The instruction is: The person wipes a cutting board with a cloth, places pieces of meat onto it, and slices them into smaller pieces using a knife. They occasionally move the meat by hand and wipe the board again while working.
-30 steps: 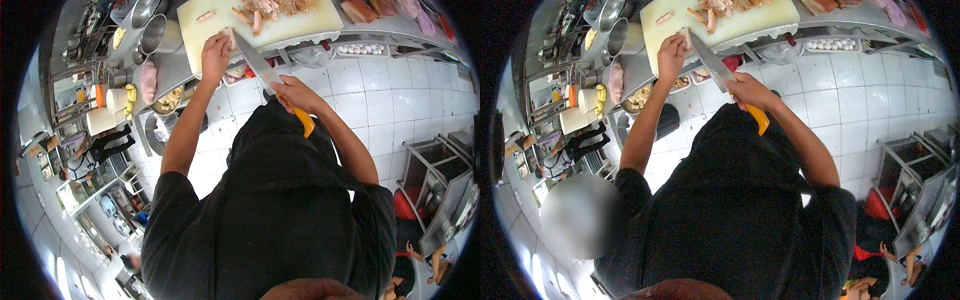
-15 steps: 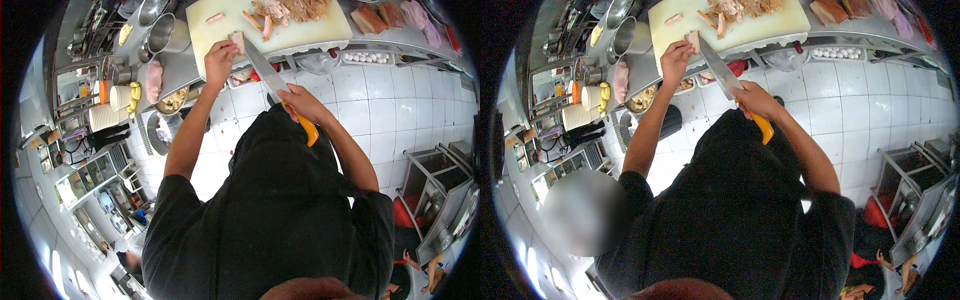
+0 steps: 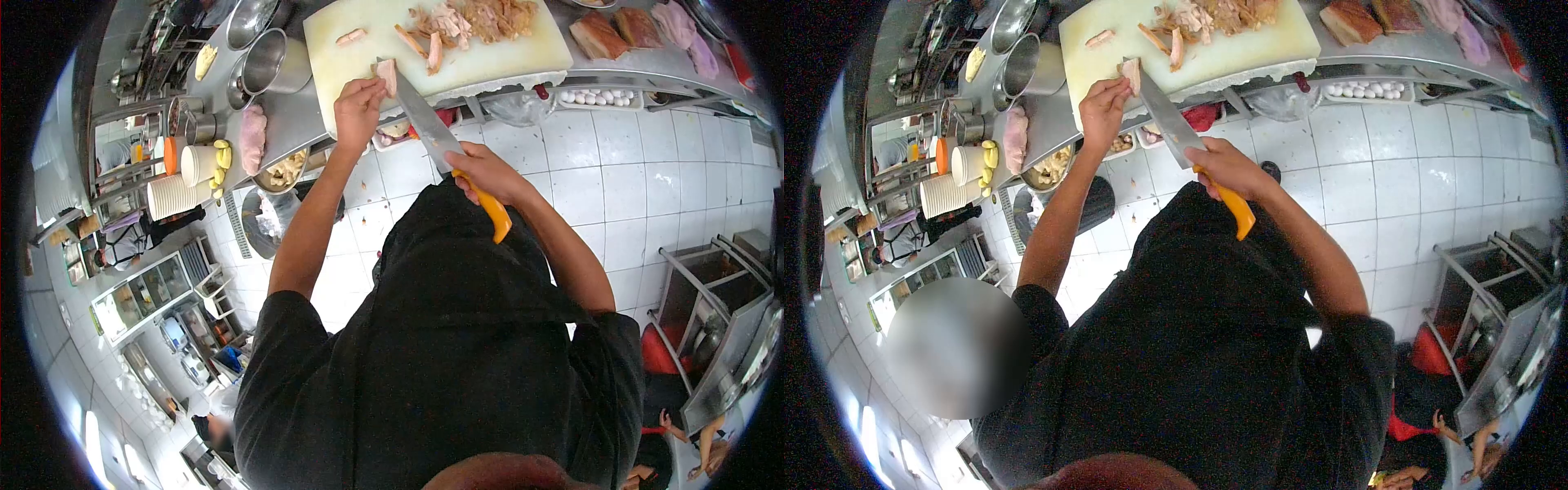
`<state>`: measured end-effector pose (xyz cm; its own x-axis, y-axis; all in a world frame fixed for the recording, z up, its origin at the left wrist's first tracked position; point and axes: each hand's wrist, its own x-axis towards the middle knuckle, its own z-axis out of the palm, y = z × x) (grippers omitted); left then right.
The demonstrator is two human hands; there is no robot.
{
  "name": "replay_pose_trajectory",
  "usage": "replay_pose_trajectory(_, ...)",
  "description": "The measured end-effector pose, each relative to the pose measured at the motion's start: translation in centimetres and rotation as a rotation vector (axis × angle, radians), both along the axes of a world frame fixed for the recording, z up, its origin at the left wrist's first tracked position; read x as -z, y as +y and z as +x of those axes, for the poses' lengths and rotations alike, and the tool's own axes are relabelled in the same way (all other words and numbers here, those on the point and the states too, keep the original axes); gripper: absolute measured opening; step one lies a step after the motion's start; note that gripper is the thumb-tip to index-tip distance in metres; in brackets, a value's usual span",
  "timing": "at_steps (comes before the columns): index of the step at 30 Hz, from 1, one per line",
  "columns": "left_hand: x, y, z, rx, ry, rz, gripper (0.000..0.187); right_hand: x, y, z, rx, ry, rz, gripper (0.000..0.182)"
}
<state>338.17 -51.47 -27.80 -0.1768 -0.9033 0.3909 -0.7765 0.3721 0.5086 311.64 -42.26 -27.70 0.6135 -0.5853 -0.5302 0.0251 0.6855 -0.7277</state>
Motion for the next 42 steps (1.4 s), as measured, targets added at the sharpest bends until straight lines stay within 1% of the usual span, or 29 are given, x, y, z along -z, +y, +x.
replay_pose_trajectory(2,-0.3,-0.2,0.3,0.026,-0.029,-0.007,0.014,0.2,0.0,0.4,-0.005,0.038,-0.051,0.032)
replay_pose_trajectory(4,-2.0,-0.7,-0.3,-0.066,0.000,0.145,0.018,0.3,0.0,0.3,-0.019,0.122,-0.136,0.032)
replay_pose_trajectory(5,-2.7,-1.1,-0.7,-0.110,0.015,0.223,0.021,0.4,0.0,0.3,-0.022,0.242,-0.278,0.031)
replay_pose_trajectory(7,-4.2,-1.8,-2.3,-0.228,-0.103,0.265,0.030,0.2,0.3,0.8,-0.040,0.482,-0.556,0.029)
replay_pose_trajectory(8,-4.8,-2.0,-2.9,-0.291,-0.162,0.286,0.034,0.1,0.6,1.0,-0.047,0.569,-0.634,0.029)
replay_pose_trajectory(9,-5.1,-2.2,-3.2,-0.358,-0.116,0.337,0.050,-0.2,0.8,1.1,-0.056,0.655,-0.712,0.028)
replay_pose_trajectory(10,-4.8,-2.3,-3.0,-0.374,-0.038,0.344,0.048,-0.6,0.9,1.2,-0.060,0.742,-0.793,0.027)
replay_pose_trajectory(12,-3.6,-2.4,-2.1,-0.399,0.112,0.359,0.044,-1.5,1.1,1.3,-0.079,0.792,-0.800,0.026)
replay_pose_trajectory(14,-1.4,-2.5,-0.5,-0.371,0.440,0.425,0.040,-1.8,1.2,1.2,-0.097,0.827,-0.801,0.025)
replay_pose_trajectory(15,-1.6,-2.5,-0.6,-0.354,0.605,0.456,0.038,-1.9,1.2,1.2,-0.106,0.836,-0.804,0.025)
replay_pose_trajectory(19,-1.9,-2.1,-0.8,-0.370,0.645,0.448,0.028,-2.1,1.1,1.3,-0.104,0.856,-0.833,0.024)
replay_pose_trajectory(21,-2.0,-1.8,-0.6,-0.412,0.632,0.456,0.025,-1.6,1.0,1.3,-0.090,0.817,-0.824,0.025)
replay_pose_trajectory(24,-2.5,-1.7,-0.7,-0.469,0.729,0.518,0.021,-1.2,0.8,0.9,-0.035,0.738,-0.808,0.026)
replay_pose_trajectory(28,-2.6,-1.5,-0.6,-0.475,0.783,0.518,0.021,-1.4,0.6,0.3,-0.007,0.720,-0.800,0.027)
replay_pose_trajectory(34,-1.8,-1.7,-0.4,-0.484,0.833,0.467,0.016,-1.9,0.0,-0.6,-0.115,0.748,-0.743,0.028)
replay_pose_trajectory(36,-2.0,-1.6,-0.6,-0.485,0.841,0.471,0.016,-1.7,-0.1,-1.1,-0.132,0.695,-0.736,0.029)
replay_pose_trajectory(39,-2.5,-1.4,-0.9,-0.497,0.792,0.502,0.018,-2.0,-0.2,-1.4,-0.156,0.656,-0.711,0.030)
replay_pose_trajectory(42,-1.9,-1.4,-0.7,-0.474,0.783,0.485,0.019,-2.1,-0.3,-1.4,-0.167,0.634,-0.690,0.031)
